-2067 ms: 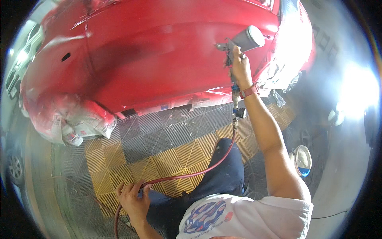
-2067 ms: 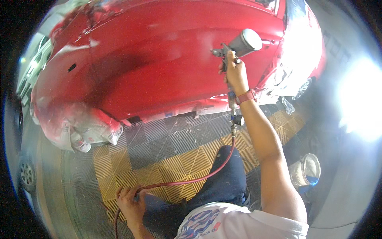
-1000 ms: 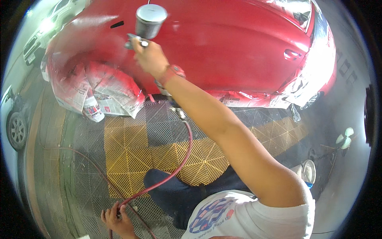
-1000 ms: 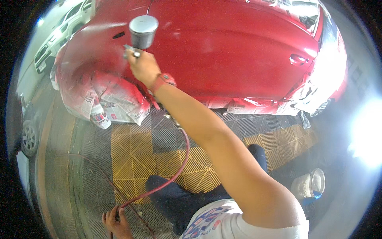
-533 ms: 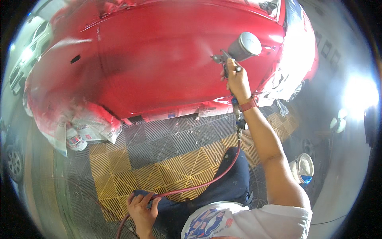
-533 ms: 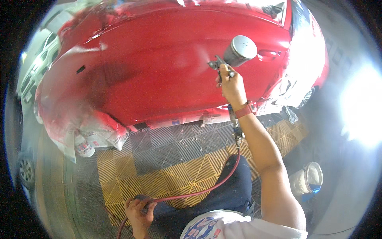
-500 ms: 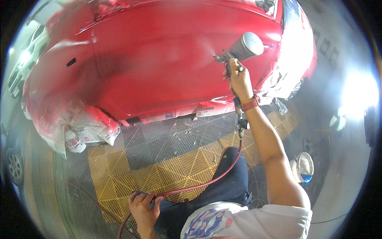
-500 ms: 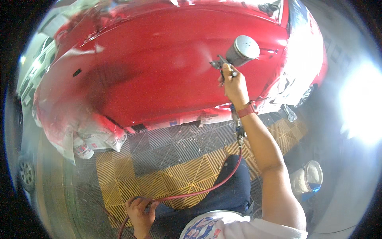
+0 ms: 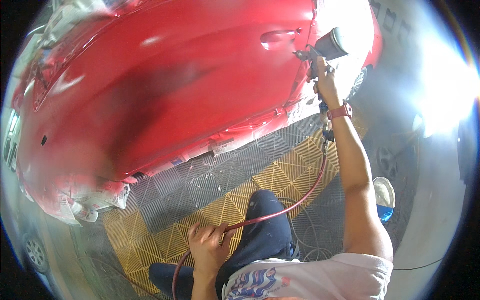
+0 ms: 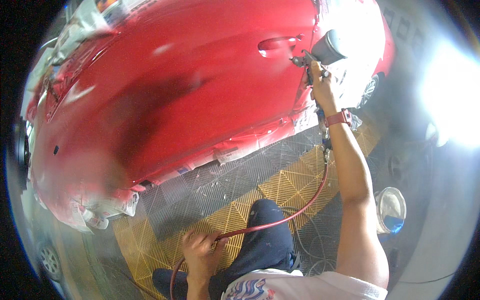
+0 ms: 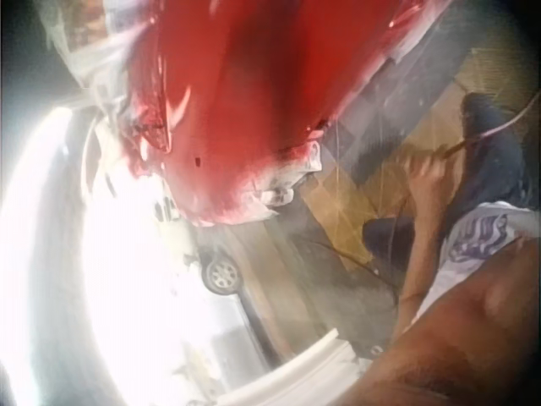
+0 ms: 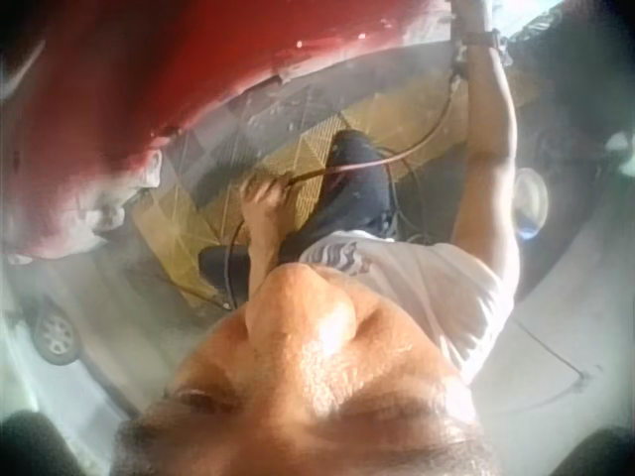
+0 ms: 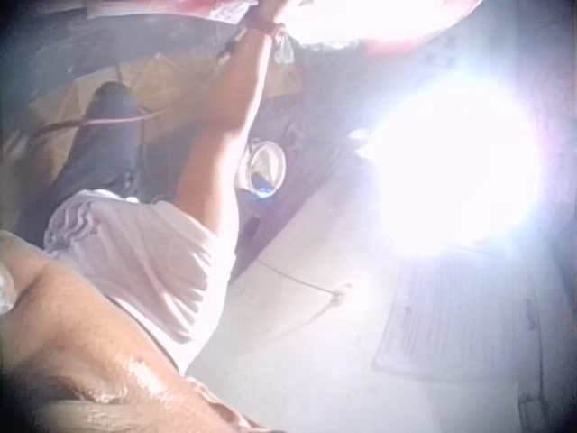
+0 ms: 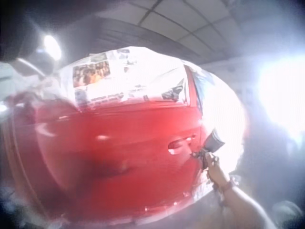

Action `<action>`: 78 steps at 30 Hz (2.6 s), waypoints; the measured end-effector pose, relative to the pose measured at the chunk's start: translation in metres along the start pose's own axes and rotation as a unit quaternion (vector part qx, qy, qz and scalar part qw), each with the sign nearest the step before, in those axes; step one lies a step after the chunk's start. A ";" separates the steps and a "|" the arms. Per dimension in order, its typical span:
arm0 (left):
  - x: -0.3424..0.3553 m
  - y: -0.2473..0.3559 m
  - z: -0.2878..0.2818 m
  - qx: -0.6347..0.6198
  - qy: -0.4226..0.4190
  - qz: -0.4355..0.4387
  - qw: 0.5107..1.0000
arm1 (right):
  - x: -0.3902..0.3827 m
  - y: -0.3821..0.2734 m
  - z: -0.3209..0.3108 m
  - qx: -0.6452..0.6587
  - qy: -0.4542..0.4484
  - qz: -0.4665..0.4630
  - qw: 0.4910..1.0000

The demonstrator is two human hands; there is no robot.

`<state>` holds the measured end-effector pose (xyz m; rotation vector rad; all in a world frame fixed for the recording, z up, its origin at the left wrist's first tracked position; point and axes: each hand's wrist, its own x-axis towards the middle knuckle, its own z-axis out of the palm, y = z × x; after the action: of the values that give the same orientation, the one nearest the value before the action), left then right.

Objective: The person uses a spray gun to apply red paint to the side of a red car in a garage. The car is masked with newspaper and plastic sheeting. The person moves along the side of the vehicle, spraying the door and rear quarter panel.

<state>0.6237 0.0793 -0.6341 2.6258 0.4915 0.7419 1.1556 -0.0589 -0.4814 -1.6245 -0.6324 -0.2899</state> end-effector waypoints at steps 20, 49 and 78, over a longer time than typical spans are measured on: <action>0.025 -0.005 -0.012 0.120 0.076 -0.150 0.978 | 0.055 0.106 0.013 0.149 0.355 -0.016 0.923; 0.016 -0.012 -0.006 0.043 0.044 -0.069 0.996 | 0.138 0.017 -0.084 -0.040 0.224 0.026 0.973; -0.341 -0.083 -0.338 0.082 0.118 -0.601 0.786 | -0.342 -0.329 0.516 0.075 -0.317 0.039 0.945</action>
<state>0.1448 0.0927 -0.5468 1.7042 2.0621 0.5344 0.6063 0.3766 -0.4734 -1.5834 -1.0425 0.3531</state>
